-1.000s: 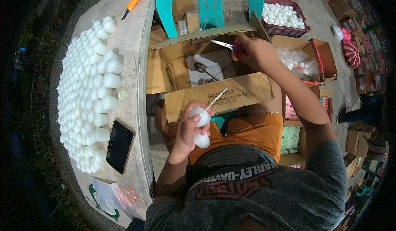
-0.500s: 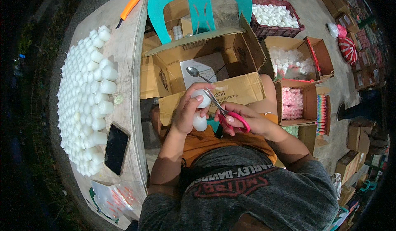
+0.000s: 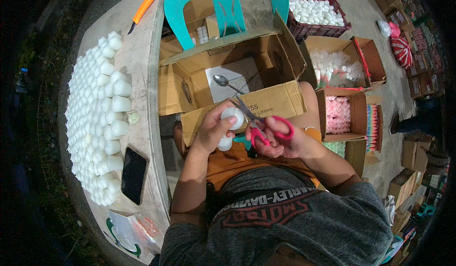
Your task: The person scoops white wax into small cylindrical molds using a spoon, then inserts wicks into the center of each filled mold and trims the wick with scissors. The finished candles are placed into a cardboard box.
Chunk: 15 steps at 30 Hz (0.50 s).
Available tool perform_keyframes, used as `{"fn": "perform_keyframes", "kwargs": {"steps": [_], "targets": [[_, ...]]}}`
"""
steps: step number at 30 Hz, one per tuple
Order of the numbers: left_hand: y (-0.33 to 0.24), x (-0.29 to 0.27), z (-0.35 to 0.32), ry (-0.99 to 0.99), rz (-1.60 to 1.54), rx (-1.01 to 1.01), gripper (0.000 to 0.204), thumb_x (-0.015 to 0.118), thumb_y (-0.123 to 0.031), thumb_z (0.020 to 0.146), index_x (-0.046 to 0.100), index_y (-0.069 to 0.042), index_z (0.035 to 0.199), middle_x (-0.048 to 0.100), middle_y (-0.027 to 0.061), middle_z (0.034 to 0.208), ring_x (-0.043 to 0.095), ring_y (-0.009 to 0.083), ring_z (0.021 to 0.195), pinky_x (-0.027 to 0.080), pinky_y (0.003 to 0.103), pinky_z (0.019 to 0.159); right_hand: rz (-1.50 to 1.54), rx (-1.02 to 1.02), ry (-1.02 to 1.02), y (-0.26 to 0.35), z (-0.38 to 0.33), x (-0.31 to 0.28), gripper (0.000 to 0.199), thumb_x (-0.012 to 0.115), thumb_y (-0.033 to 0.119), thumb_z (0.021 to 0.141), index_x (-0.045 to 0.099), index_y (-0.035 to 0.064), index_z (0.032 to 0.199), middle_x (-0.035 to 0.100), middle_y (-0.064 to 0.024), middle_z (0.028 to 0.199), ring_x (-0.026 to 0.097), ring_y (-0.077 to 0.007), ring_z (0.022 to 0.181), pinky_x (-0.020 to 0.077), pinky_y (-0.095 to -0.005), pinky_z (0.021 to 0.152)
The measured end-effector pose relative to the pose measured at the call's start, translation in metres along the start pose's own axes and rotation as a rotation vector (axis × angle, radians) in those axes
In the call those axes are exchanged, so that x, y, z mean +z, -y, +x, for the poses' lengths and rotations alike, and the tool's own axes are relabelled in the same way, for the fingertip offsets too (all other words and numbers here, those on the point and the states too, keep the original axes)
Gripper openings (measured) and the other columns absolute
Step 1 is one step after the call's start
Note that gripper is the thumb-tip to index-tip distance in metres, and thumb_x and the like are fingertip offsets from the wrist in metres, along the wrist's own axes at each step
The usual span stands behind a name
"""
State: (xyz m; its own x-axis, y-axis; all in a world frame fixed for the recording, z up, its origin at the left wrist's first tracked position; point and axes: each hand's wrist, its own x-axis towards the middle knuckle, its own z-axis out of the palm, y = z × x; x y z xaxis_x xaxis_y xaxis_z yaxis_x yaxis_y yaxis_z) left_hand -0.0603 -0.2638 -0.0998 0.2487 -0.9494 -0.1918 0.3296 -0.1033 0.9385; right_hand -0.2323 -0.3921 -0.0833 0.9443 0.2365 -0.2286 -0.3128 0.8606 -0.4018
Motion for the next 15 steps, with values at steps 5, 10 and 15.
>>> {"fn": "perform_keyframes", "kwargs": {"steps": [5,10,15], "targets": [[-0.008,0.001,0.006,-0.02,-0.163,-0.001,0.038,0.054,-0.031,0.078,0.052,0.0,0.1,0.052,0.0103,0.093,0.043,0.0091,0.049,0.042,0.024,0.047,-0.354,-0.047,-0.018,0.007,-0.002,0.003,0.047,0.042,0.049,0.092,0.052,0.0049,0.105,0.05,-0.0011,0.06,0.035,-0.0031,0.044,0.02,-0.0173,0.037],[-0.009,-0.008,0.011,0.086,-0.085,0.038,0.038,0.053,-0.031,0.078,0.052,0.002,0.098,0.051,0.0117,0.095,0.042,0.0092,0.049,0.039,0.023,0.046,-0.377,-0.005,-0.015,0.013,-0.005,0.002,0.043,0.043,0.046,0.093,0.052,0.0049,0.103,0.05,-0.0013,0.061,0.035,-0.003,0.045,0.0213,-0.0169,0.039],[-0.012,-0.007,0.014,0.155,-0.071,-0.007,0.037,0.052,-0.031,0.079,0.052,0.002,0.095,0.05,0.0108,0.091,0.042,0.0091,0.05,0.035,0.022,0.045,-0.401,-0.05,-0.023,0.013,-0.001,0.0,0.041,0.046,0.044,0.092,0.053,0.005,0.103,0.05,-0.0007,0.061,0.036,-0.0025,0.046,0.0215,-0.0167,0.04]]}}
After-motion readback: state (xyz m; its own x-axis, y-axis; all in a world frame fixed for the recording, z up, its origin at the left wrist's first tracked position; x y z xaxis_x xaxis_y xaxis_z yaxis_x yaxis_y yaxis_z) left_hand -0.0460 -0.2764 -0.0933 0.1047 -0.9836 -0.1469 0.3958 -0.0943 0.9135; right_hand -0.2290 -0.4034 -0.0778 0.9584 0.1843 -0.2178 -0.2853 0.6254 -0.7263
